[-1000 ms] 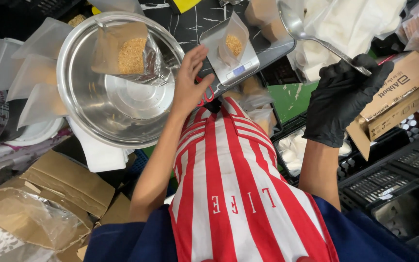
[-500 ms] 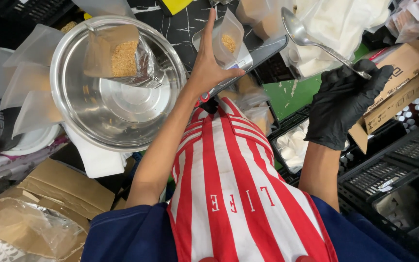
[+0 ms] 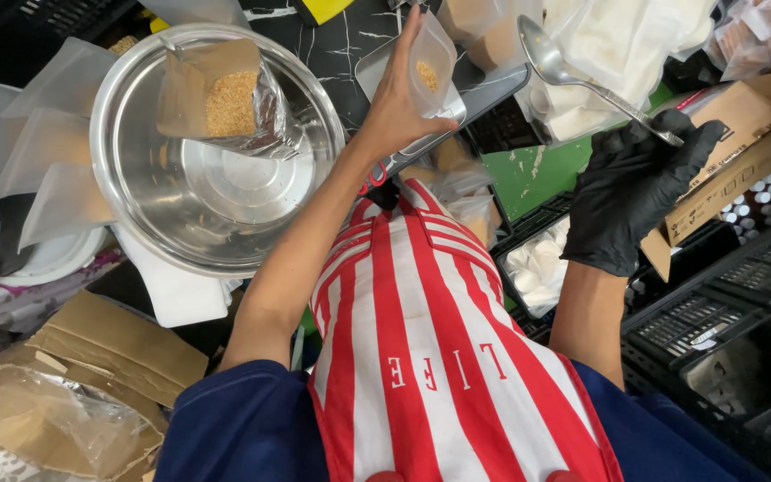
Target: Filling small plastic bags with minced garlic using a spoon and weighing them on a digital scale.
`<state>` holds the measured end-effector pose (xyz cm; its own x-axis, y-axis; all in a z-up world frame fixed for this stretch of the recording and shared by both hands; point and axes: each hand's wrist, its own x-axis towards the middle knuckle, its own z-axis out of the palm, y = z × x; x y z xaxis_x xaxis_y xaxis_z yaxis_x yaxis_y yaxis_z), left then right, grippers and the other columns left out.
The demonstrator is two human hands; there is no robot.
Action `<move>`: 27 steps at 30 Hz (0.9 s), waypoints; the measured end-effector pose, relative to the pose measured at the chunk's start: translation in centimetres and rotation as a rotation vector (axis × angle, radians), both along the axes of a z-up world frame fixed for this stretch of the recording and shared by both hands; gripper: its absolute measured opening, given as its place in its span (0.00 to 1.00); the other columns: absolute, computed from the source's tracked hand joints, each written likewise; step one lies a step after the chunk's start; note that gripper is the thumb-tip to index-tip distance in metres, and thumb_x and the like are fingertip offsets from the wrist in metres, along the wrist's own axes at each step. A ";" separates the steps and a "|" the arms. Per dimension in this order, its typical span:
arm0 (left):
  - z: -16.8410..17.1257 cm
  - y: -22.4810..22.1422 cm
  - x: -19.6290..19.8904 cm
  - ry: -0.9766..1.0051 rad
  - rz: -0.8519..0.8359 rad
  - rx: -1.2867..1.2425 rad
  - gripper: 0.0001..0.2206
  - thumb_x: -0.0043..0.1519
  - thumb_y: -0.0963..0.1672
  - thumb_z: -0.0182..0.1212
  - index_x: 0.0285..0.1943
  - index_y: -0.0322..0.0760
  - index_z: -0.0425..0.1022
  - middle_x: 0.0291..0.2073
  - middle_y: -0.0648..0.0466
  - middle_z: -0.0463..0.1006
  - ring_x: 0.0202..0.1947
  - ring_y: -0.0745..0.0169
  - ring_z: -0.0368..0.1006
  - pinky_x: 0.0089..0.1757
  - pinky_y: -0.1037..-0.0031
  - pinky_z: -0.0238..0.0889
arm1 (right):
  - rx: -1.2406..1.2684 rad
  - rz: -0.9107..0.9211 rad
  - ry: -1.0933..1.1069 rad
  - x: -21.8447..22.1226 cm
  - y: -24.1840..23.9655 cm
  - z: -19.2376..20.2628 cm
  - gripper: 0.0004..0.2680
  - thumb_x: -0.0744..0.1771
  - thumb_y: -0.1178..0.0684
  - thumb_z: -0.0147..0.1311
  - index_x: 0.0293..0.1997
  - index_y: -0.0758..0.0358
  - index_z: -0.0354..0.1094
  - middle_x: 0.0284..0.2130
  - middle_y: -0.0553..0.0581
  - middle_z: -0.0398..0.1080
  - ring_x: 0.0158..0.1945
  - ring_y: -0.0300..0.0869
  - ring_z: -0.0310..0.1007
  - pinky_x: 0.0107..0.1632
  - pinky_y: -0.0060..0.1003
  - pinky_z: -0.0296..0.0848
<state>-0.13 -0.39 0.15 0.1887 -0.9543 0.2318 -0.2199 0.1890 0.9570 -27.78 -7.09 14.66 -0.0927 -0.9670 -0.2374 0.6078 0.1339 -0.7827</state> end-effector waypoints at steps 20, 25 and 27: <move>-5.5 -2.7 8.9 -0.077 0.880 -0.069 0.58 0.50 0.36 0.94 0.81 0.46 0.46 0.78 0.48 0.56 0.79 0.48 0.56 0.75 0.60 0.55 | 0.011 -0.013 0.052 1.1 -1.2 -0.1 0.14 0.61 0.34 0.64 0.33 0.52 0.73 0.30 0.46 0.67 0.32 0.38 0.64 0.40 0.35 0.66; -3.6 -2.4 7.6 -0.158 0.892 0.034 0.64 0.51 0.40 0.97 0.84 0.45 0.37 0.82 0.43 0.47 0.84 0.43 0.44 0.80 0.51 0.43 | -0.011 -0.045 -0.043 0.7 -1.6 -0.6 0.12 0.65 0.39 0.65 0.43 0.52 0.71 0.37 0.46 0.75 0.34 0.39 0.70 0.38 0.35 0.71; -2.5 -3.2 6.2 -0.443 0.979 -0.160 0.64 0.53 0.58 0.97 0.87 0.60 0.39 0.87 0.54 0.30 0.90 0.47 0.30 0.85 0.43 0.38 | -0.011 -0.063 0.007 1.3 -1.6 0.1 0.12 0.63 0.38 0.64 0.35 0.54 0.73 0.33 0.47 0.73 0.31 0.39 0.69 0.36 0.34 0.71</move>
<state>6.08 -3.60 -2.33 0.7201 -0.3877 0.5755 -0.6632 -0.1406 0.7351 -26.49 -8.67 14.72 -0.1550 -0.9618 -0.2257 0.6089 0.0869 -0.7884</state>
